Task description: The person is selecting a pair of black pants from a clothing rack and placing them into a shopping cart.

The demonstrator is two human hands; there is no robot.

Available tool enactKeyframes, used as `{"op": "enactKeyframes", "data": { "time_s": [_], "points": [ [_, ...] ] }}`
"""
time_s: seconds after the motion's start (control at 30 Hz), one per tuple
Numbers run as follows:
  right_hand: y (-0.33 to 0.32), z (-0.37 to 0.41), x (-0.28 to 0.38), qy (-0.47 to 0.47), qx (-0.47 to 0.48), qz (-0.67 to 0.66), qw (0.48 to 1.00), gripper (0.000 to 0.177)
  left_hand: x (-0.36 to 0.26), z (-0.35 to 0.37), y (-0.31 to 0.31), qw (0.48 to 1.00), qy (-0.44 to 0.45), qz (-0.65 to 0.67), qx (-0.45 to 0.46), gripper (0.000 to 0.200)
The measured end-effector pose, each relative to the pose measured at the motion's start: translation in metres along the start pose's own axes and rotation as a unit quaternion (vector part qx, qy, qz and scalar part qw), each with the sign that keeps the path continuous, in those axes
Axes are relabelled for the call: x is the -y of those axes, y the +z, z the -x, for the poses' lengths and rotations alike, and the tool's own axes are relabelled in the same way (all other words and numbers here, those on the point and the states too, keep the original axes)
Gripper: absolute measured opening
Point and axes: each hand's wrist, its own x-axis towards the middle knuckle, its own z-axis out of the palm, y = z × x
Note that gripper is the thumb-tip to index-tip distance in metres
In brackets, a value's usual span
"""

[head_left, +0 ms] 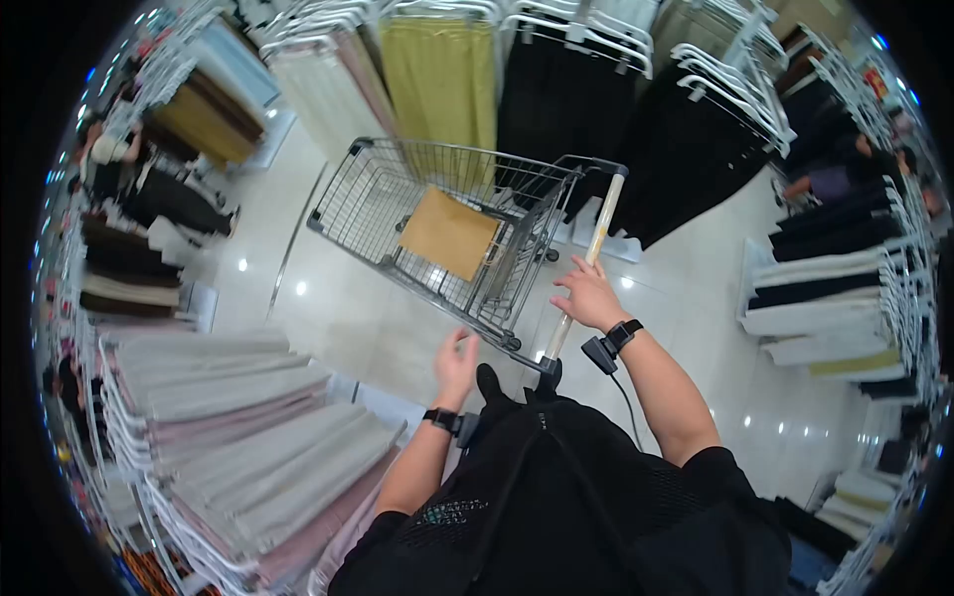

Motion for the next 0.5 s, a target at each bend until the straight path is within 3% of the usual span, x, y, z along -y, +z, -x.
{"op": "enactKeyframes", "data": {
  "time_s": [0.1,0.23,0.37,0.47,0.5],
  "points": [
    [-0.004,0.018,0.003,0.020,0.035,0.032,0.999,0.037,0.106,-0.009,-0.051,0.996,-0.041,-0.082,-0.019,0.037],
    [-0.002,0.041,0.008,0.074,0.033,0.017,0.997,0.035,0.186,-0.011,-0.123,0.970,-0.132,-0.171,0.108,0.035],
    [0.007,0.054,-0.005,0.121,-0.031,0.099,0.987,0.033,0.278,0.007,-0.167,0.952,-0.222,-0.196,0.079,0.039],
    [0.010,0.067,-0.005,0.145,-0.058,0.105,0.982,0.032,0.280,0.036,-0.204,0.930,-0.341,-0.116,0.071,0.040],
    [0.011,0.068,0.000,0.149,-0.052,0.105,0.982,0.032,0.303,0.044,-0.221,0.924,-0.326,-0.173,0.103,0.039]
  ]
}}
